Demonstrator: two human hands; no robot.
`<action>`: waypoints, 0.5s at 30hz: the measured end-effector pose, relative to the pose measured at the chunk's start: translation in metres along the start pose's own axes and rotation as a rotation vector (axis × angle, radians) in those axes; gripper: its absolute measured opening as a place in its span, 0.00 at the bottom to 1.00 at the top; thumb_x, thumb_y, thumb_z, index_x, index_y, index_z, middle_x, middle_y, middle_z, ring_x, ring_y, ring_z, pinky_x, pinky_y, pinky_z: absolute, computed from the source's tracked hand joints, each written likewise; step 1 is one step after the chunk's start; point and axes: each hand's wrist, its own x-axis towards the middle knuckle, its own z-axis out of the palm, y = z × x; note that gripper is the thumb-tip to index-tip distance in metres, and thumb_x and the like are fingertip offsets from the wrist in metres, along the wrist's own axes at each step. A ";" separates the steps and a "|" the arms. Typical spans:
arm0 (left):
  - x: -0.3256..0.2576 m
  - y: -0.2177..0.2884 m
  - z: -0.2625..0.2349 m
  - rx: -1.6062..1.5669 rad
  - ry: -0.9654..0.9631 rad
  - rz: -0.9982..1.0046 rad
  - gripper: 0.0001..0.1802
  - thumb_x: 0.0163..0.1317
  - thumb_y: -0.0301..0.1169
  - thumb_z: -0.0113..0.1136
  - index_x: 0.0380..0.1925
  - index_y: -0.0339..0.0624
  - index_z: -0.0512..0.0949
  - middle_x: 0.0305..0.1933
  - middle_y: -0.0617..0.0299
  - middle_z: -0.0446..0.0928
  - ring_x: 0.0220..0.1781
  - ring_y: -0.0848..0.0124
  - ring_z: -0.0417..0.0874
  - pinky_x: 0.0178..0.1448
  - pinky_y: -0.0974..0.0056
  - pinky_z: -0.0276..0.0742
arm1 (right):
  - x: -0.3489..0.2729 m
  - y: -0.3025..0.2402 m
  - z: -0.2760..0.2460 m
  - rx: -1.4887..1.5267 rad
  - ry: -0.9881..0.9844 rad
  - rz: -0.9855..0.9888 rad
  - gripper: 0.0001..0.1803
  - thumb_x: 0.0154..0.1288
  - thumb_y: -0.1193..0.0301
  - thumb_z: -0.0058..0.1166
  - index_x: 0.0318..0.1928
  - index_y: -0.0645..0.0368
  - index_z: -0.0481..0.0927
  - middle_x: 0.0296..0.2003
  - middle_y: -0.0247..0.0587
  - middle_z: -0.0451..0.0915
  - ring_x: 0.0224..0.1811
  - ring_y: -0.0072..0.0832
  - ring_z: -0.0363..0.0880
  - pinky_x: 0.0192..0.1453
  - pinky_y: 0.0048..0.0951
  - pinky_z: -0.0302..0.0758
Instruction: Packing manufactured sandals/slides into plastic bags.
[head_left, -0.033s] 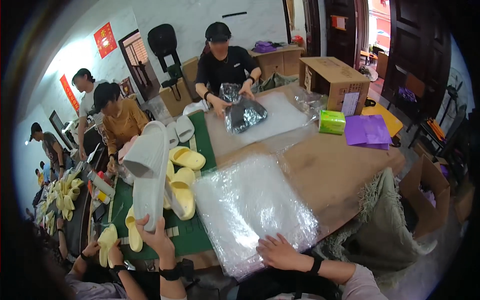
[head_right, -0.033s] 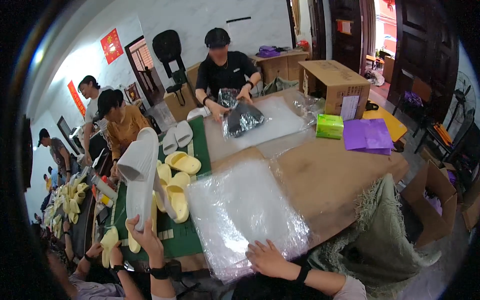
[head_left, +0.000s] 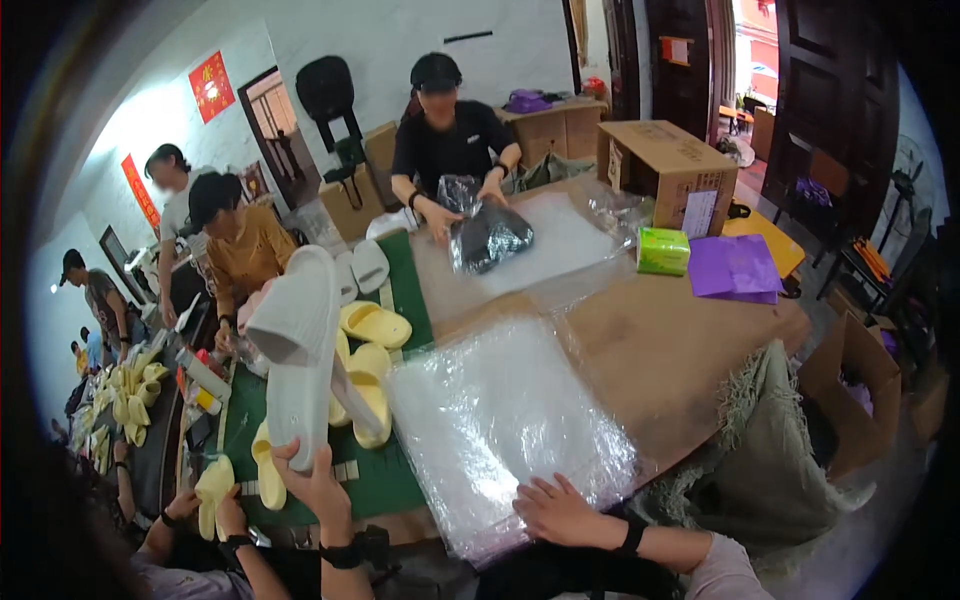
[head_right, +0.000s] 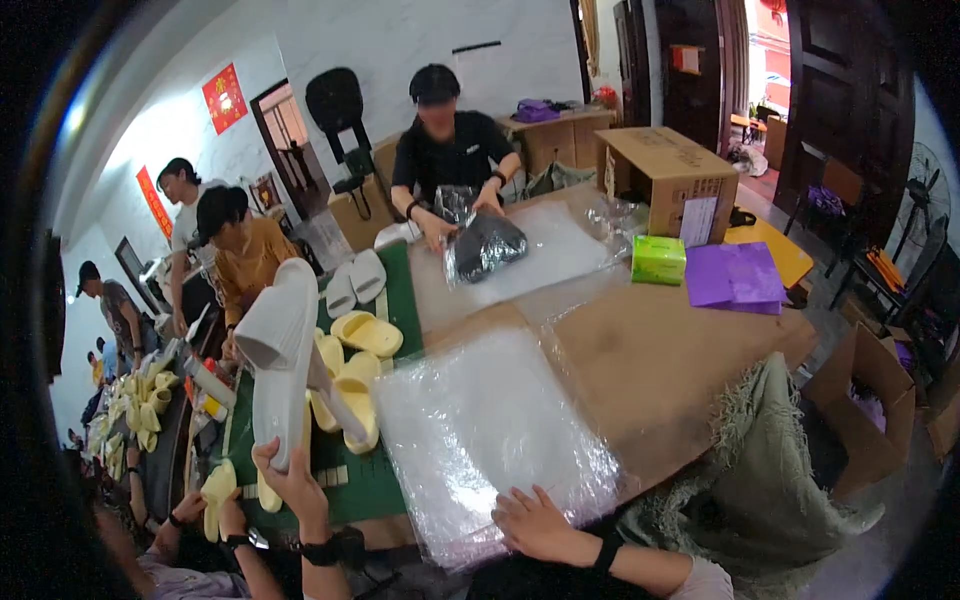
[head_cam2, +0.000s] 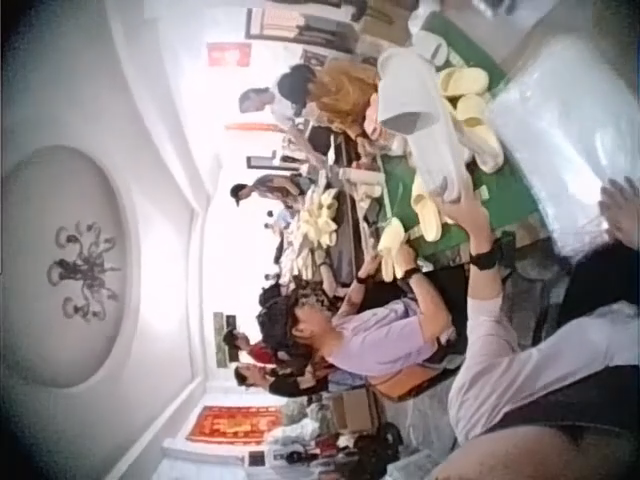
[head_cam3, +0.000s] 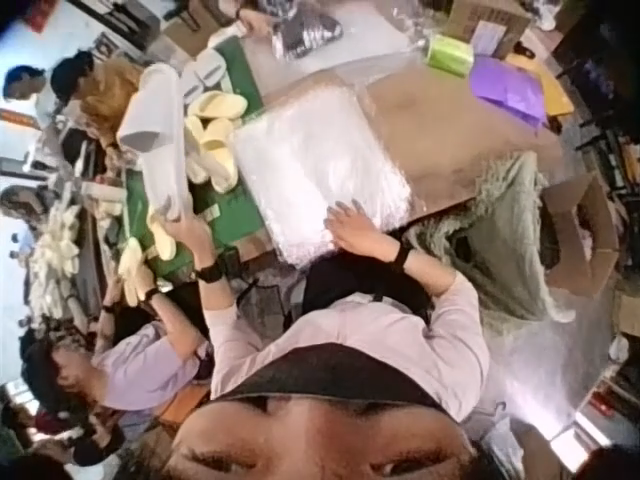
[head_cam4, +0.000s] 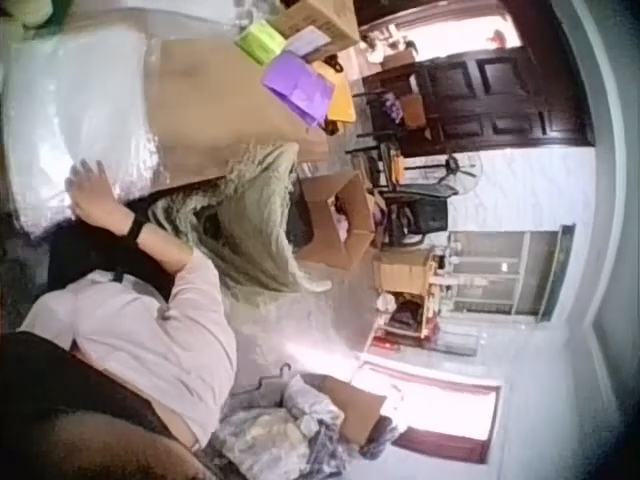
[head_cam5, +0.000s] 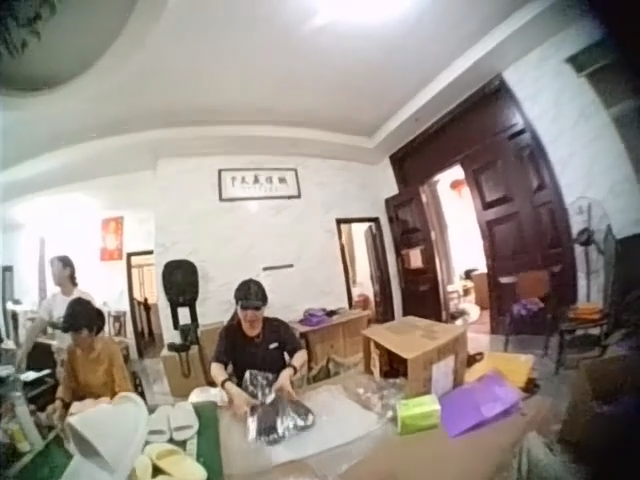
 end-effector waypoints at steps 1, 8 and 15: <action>-0.002 0.005 -0.001 -0.018 -0.023 0.004 0.22 0.50 0.15 0.58 0.46 0.40 0.66 0.49 0.60 0.63 0.54 0.67 0.66 0.59 0.63 0.66 | 0.003 -0.005 -0.008 -0.033 0.031 -0.008 0.24 0.66 0.58 0.49 0.60 0.54 0.71 0.65 0.49 0.64 0.70 0.49 0.58 0.68 0.64 0.54; -0.022 0.056 0.018 -0.212 -0.111 -0.106 0.21 0.55 0.19 0.50 0.51 0.42 0.64 0.48 0.65 0.58 0.46 0.74 0.64 0.52 0.72 0.63 | 0.001 0.008 0.016 -0.065 -0.110 -0.047 0.26 0.68 0.55 0.48 0.64 0.46 0.68 0.67 0.43 0.63 0.70 0.47 0.58 0.67 0.63 0.56; -0.036 0.050 0.010 -0.010 -0.226 0.020 0.18 0.68 0.35 0.53 0.51 0.33 0.68 0.42 0.51 0.69 0.43 0.60 0.69 0.45 0.57 0.69 | 0.005 0.002 0.019 0.038 0.030 -0.025 0.24 0.58 0.62 0.55 0.57 0.50 0.74 0.62 0.43 0.68 0.68 0.50 0.59 0.67 0.63 0.55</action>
